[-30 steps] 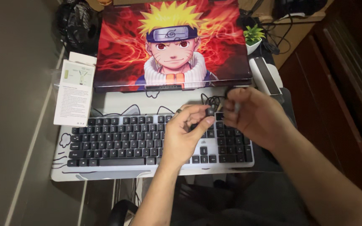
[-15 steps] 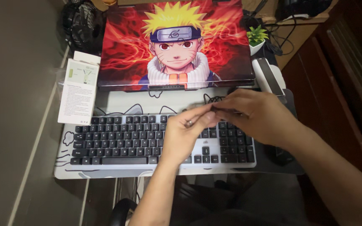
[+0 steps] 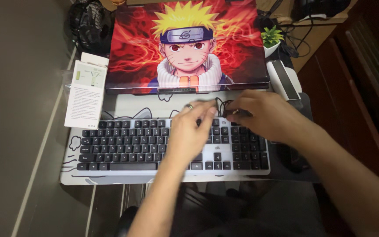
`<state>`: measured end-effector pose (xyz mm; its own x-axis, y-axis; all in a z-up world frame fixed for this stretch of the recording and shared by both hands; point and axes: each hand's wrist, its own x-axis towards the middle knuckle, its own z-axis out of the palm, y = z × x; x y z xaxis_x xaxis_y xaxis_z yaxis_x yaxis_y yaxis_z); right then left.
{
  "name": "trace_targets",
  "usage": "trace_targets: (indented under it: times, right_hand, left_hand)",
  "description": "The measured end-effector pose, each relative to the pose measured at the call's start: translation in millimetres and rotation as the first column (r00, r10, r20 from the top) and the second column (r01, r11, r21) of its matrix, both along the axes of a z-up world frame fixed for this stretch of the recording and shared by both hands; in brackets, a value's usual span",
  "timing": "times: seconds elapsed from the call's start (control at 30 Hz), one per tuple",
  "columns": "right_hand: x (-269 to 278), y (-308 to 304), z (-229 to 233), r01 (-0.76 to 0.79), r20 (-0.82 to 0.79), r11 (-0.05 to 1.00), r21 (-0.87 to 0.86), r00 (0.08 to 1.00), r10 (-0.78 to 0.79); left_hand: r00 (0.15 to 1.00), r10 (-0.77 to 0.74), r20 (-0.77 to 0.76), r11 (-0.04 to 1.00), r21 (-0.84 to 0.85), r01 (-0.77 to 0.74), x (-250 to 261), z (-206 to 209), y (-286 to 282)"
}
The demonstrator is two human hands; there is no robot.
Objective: The person removes individual keycaps from a keyboard, sprays them with a cleaning solution, and wipes them with a cloth. The person repeats this process for several keycaps throughout the clip.
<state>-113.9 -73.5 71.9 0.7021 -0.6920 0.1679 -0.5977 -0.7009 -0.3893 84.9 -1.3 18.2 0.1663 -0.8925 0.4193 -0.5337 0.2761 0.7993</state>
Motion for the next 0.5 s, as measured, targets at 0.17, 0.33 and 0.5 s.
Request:
trace_targets:
  times: [0.17, 0.33, 0.5]
  right_hand:
    - [4.9, -9.0, -8.7, -0.031, -0.035, 0.996, 0.083, 0.999, 0.034]
    - [12.3, -11.1, -9.8, -0.022, -0.102, 0.994, 0.108, 0.994, 0.033]
    - [14.7, -12.1, -3.8, -0.01, -0.166, 0.988, 0.153, 0.985, 0.036]
  left_hand:
    - [0.934, -0.091, 0.345, 0.991, -0.057, 0.118, 22.7, 1.6, -14.8]
    - [0.874, -0.242, 0.421, 0.97, 0.072, 0.233, 25.9, 0.2, -27.3]
    - [0.879, -0.296, 0.374, 0.931, 0.321, 0.176, 22.3, 10.0, -28.1]
